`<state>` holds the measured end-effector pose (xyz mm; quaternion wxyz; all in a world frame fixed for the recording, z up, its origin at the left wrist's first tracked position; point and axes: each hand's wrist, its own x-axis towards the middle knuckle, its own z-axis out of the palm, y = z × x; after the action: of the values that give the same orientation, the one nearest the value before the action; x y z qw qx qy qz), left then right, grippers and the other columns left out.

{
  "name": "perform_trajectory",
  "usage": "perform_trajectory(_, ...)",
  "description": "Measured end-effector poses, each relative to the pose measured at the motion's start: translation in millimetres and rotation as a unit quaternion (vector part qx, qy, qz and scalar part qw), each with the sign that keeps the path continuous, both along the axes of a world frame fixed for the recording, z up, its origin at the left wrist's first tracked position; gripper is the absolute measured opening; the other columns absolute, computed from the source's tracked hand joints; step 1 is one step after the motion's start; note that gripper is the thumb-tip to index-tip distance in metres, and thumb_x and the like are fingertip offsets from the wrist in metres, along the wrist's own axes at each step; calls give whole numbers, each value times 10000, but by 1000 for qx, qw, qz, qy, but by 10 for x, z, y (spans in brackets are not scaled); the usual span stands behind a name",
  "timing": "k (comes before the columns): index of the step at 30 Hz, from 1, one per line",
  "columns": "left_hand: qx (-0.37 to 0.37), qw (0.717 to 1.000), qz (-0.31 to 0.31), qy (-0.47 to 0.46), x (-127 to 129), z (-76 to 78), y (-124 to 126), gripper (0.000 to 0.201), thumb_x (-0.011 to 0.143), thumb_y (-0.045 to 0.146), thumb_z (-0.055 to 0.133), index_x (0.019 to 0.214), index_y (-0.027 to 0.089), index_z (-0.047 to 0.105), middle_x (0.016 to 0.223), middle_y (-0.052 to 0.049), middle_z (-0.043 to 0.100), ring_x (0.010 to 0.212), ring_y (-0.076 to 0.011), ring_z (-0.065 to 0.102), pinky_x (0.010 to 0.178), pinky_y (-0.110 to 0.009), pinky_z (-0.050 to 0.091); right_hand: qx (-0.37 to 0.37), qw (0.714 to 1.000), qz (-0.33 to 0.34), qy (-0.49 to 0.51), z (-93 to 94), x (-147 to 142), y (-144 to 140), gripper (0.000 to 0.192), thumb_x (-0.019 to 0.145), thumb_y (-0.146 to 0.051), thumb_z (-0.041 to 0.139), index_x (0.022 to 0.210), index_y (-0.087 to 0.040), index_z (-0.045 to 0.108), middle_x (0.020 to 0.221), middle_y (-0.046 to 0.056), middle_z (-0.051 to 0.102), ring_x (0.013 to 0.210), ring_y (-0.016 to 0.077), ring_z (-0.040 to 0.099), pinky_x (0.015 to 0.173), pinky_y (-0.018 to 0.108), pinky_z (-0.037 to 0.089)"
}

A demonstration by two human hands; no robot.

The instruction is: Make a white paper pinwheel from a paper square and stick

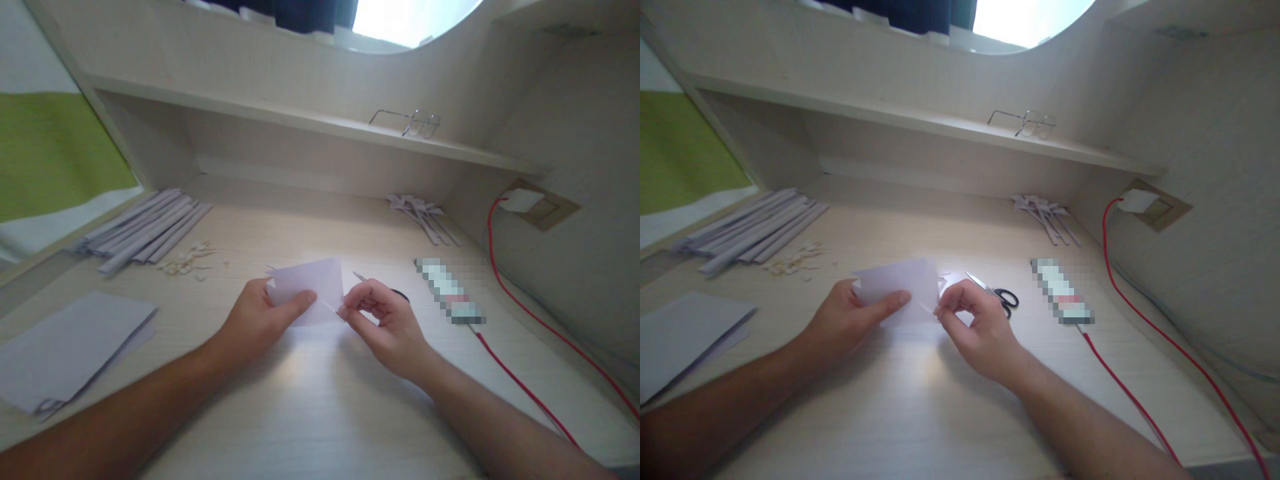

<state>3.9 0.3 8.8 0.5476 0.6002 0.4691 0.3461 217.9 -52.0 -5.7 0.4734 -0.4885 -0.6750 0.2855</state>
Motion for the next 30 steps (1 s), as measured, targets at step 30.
perform_trajectory(30,-8,998,37,-58,-7,41,78,256,755,381,779,750,136,707,672,-31,710,582,-170,620,542,-253,455,-157,916,-83,-360,361,822,206,61,769,-242,770,727,-202,750,696,65,727,578,188,608,500,291,388)
